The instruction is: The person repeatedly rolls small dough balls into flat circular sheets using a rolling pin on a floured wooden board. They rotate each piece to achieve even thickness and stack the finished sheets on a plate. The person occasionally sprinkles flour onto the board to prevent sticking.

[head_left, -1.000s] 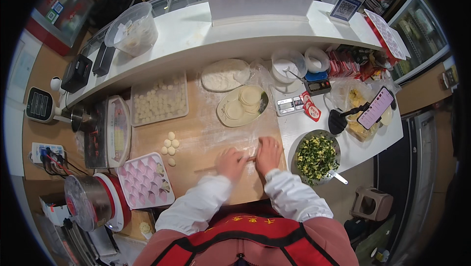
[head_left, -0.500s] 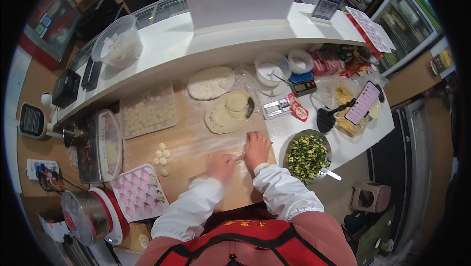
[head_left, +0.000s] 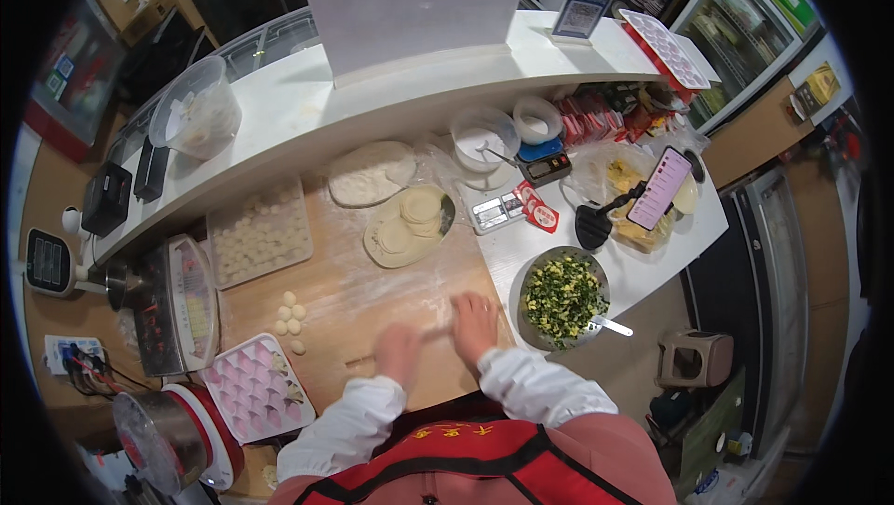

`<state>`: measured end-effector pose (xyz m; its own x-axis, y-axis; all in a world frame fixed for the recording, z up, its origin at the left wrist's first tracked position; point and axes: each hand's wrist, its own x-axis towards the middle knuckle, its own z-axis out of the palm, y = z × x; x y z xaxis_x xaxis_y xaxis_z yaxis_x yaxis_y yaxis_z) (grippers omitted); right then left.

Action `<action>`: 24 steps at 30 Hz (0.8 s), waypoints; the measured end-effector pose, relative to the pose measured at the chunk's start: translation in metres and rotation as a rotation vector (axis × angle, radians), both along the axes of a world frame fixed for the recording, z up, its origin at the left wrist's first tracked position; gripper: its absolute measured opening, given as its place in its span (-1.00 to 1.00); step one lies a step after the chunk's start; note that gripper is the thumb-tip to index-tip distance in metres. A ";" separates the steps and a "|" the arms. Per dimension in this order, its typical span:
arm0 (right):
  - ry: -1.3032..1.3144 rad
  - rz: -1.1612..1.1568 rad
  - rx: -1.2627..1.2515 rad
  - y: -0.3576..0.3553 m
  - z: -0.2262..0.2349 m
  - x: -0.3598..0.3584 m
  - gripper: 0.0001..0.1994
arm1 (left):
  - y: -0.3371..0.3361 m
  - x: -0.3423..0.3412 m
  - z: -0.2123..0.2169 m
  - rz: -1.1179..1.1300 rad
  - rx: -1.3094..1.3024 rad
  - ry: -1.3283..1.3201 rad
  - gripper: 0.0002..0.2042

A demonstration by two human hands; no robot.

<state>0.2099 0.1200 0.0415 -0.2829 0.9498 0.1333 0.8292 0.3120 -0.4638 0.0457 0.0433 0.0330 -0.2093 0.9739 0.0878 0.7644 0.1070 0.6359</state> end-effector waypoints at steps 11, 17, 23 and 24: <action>0.005 -0.017 -0.044 0.001 -0.014 -0.006 -0.70 | -0.008 -0.001 0.003 0.067 -0.054 -0.128 -0.80; 0.045 -0.040 0.062 0.008 -0.007 -0.013 -0.70 | -0.008 0.001 -0.001 0.018 0.101 0.031 -0.76; -0.024 0.000 -0.014 -0.001 -0.005 -0.011 -0.70 | -0.013 -0.001 -0.003 0.070 0.013 -0.163 -0.78; -0.070 0.024 -0.087 0.000 -0.006 -0.012 -0.70 | -0.015 0.000 -0.004 0.080 -0.017 -0.189 -0.78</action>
